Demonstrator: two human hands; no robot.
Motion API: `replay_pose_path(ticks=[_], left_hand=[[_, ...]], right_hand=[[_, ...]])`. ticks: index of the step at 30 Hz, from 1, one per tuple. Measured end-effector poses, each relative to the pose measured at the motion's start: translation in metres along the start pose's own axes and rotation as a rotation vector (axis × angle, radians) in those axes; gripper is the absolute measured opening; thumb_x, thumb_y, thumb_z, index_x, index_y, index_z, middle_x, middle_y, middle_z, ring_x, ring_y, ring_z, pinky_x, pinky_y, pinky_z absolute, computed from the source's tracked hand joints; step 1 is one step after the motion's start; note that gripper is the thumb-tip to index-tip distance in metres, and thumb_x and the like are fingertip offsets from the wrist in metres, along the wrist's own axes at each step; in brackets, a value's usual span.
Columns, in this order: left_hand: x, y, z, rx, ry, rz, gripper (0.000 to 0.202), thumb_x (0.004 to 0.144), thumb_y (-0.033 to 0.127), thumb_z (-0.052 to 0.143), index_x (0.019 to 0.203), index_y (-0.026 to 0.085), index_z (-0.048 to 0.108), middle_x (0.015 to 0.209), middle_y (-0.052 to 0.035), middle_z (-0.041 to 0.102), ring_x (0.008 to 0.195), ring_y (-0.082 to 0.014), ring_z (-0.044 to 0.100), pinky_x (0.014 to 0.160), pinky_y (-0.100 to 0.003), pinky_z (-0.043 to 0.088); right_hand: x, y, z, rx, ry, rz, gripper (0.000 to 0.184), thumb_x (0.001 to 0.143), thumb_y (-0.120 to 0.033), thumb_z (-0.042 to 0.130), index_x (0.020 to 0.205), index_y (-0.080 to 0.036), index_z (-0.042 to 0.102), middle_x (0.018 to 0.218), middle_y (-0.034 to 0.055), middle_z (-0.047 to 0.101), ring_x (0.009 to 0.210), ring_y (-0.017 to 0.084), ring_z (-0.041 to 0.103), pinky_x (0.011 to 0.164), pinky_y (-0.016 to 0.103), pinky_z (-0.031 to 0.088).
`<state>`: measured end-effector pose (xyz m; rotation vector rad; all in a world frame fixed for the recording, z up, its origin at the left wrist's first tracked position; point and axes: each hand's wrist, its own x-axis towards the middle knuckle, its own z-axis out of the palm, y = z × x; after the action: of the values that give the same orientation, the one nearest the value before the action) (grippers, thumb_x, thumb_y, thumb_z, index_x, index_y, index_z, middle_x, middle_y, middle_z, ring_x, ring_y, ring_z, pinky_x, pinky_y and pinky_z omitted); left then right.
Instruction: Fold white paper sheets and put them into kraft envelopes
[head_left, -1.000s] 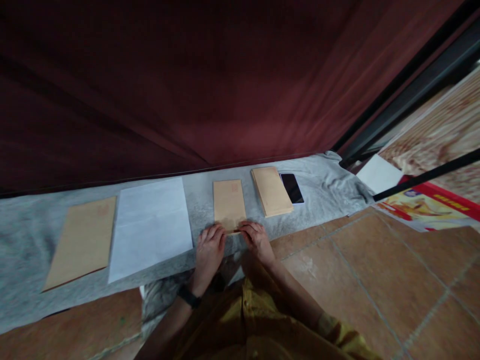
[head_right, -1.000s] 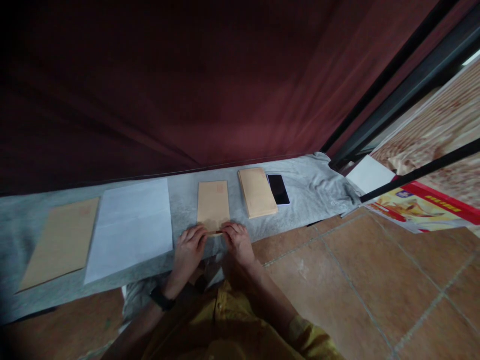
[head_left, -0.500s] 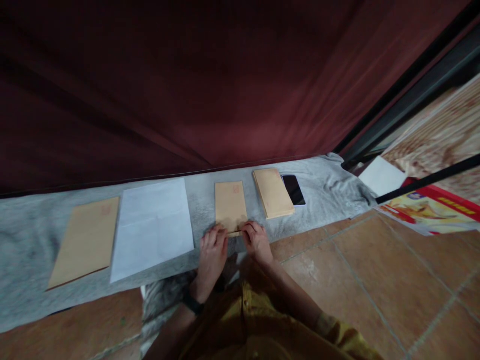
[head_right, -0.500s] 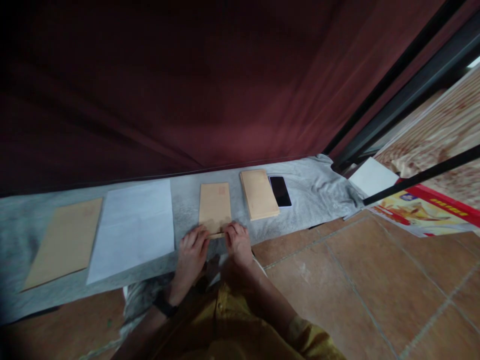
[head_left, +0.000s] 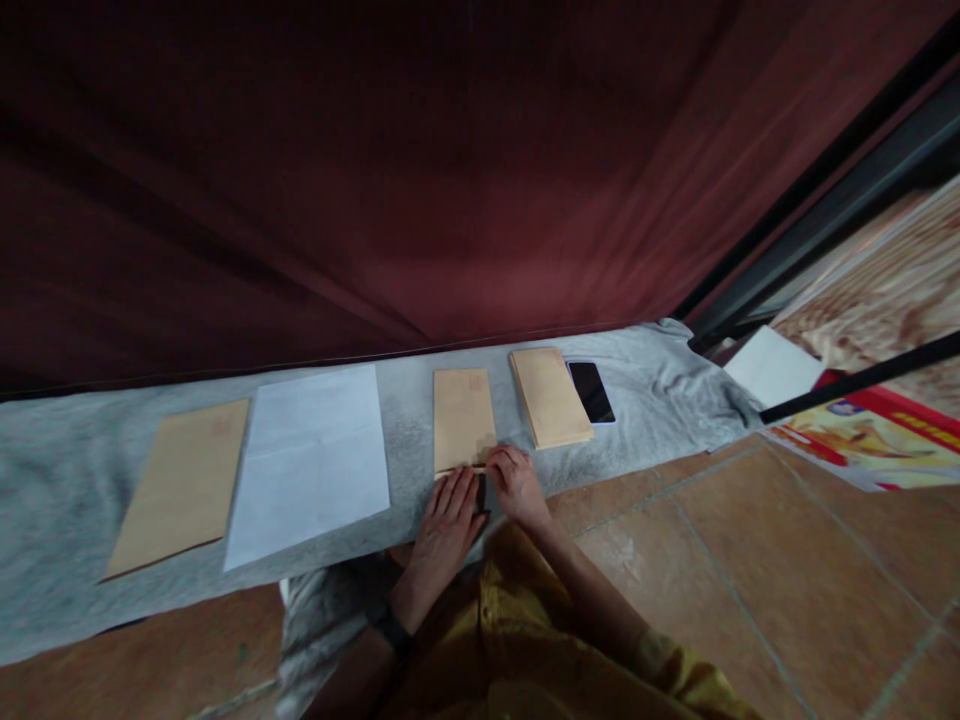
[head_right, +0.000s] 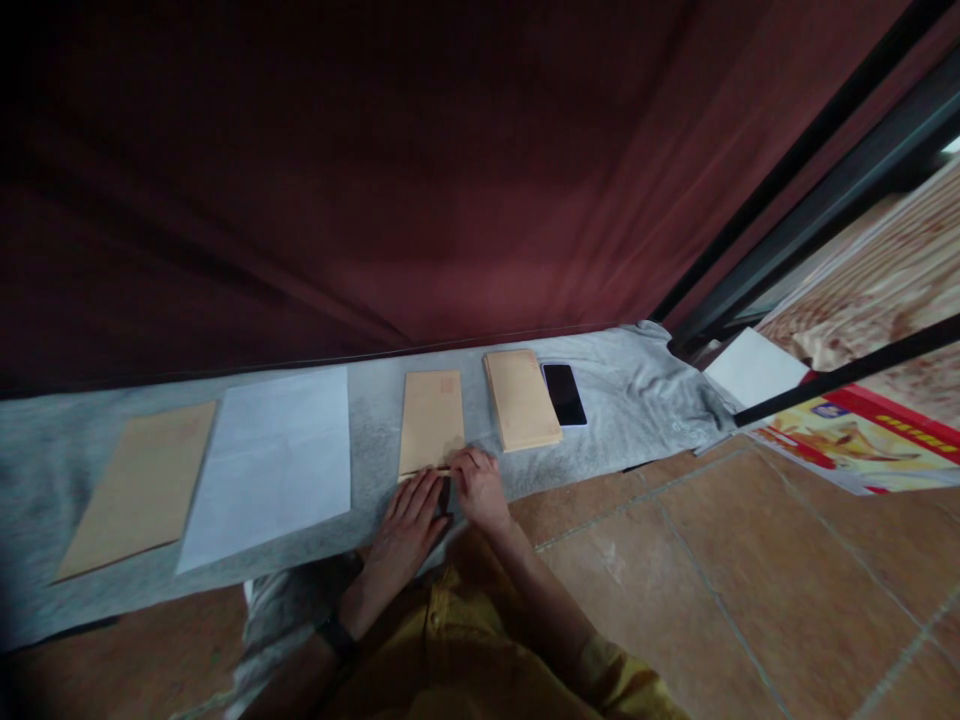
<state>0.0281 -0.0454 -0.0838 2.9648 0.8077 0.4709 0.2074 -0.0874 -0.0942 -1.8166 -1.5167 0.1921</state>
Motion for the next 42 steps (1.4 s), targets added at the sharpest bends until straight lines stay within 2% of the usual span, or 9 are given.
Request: replay_pose_path(ticks=[4,9,15,18,23,30,36,42], left_hand=[[0.001,0.002,0.000,-0.003,-0.036,-0.018,0.053,0.100,0.038,0.048,0.146,0.012,0.053,0.154,-0.0137,0.052,0.147,-0.0284,0.043,0.125,-0.048,0.029],[0.001,0.003,0.000,0.011,-0.083,-0.023,0.056,0.099,0.039,0.050,0.148,0.012,0.051,0.156,-0.0138,0.050,0.148,-0.0294,0.041,0.126,-0.050,0.026],[0.002,0.003,0.001,0.004,-0.080,-0.025,0.056,0.098,0.036,0.050,0.148,0.011,0.052,0.156,-0.0139,0.049,0.148,-0.0303,0.041,0.125,-0.051,0.026],[0.000,0.003,0.001,-0.008,-0.075,-0.020,0.053,0.096,0.026,0.049,0.146,0.010,0.054,0.154,-0.0153,0.051,0.148,-0.0301,0.041,0.125,-0.051,0.028],[-0.004,-0.002,0.000,-0.008,-0.078,0.004,0.058,0.085,0.005,0.042,0.141,0.006,0.059,0.152,-0.0169,0.053,0.147,-0.0264,0.043,0.124,-0.047,0.032],[-0.006,-0.003,-0.003,0.006,-0.077,-0.007,0.058,0.085,0.005,0.040,0.139,0.005,0.059,0.153,-0.0177,0.051,0.147,-0.0262,0.042,0.123,-0.046,0.035],[-0.009,-0.005,-0.004,0.006,-0.041,-0.064,0.060,0.089,0.010,0.040,0.148,0.006,0.050,0.154,-0.0163,0.052,0.147,-0.0261,0.042,0.122,-0.045,0.035],[-0.006,-0.005,-0.004,0.002,-0.036,-0.072,0.051,0.096,0.017,0.041,0.145,0.010,0.054,0.150,-0.0148,0.056,0.142,-0.0276,0.049,0.120,-0.047,0.036]], right_hand=[[0.001,0.001,0.000,-0.043,-0.006,-0.010,0.013,0.096,-0.012,0.054,0.093,-0.020,0.065,0.104,0.0066,0.070,0.104,0.021,0.062,0.091,0.035,0.044],[0.001,-0.002,-0.001,-0.055,0.001,-0.010,0.012,0.096,-0.014,0.055,0.096,-0.020,0.065,0.104,0.0070,0.070,0.103,0.021,0.063,0.091,0.036,0.046],[-0.008,-0.010,0.000,-0.078,0.017,0.006,0.025,0.099,-0.015,0.049,0.117,-0.020,0.065,0.121,0.0096,0.068,0.116,0.023,0.060,0.101,0.041,0.048],[-0.020,-0.022,0.004,-0.050,0.020,-0.048,0.034,0.100,-0.016,0.046,0.130,-0.019,0.062,0.129,0.0118,0.066,0.125,0.025,0.056,0.109,0.047,0.047],[-0.035,-0.043,0.005,-0.031,-0.087,-0.077,0.049,0.102,-0.018,0.041,0.150,-0.014,0.047,0.142,0.0152,0.060,0.135,0.026,0.053,0.118,0.054,0.041],[-0.036,-0.049,-0.001,-0.169,-0.183,-0.081,0.053,0.102,-0.018,0.041,0.155,-0.014,0.042,0.149,0.0151,0.056,0.141,0.024,0.048,0.121,0.053,0.037],[-0.039,-0.052,0.002,-0.199,-0.174,-0.042,0.051,0.104,-0.026,0.043,0.154,-0.013,0.043,0.152,0.0139,0.053,0.144,0.025,0.044,0.122,0.051,0.034],[-0.043,-0.050,0.003,-0.258,-0.120,0.048,0.052,0.103,-0.028,0.048,0.153,-0.014,0.045,0.152,0.0143,0.053,0.143,0.028,0.045,0.121,0.054,0.033]])
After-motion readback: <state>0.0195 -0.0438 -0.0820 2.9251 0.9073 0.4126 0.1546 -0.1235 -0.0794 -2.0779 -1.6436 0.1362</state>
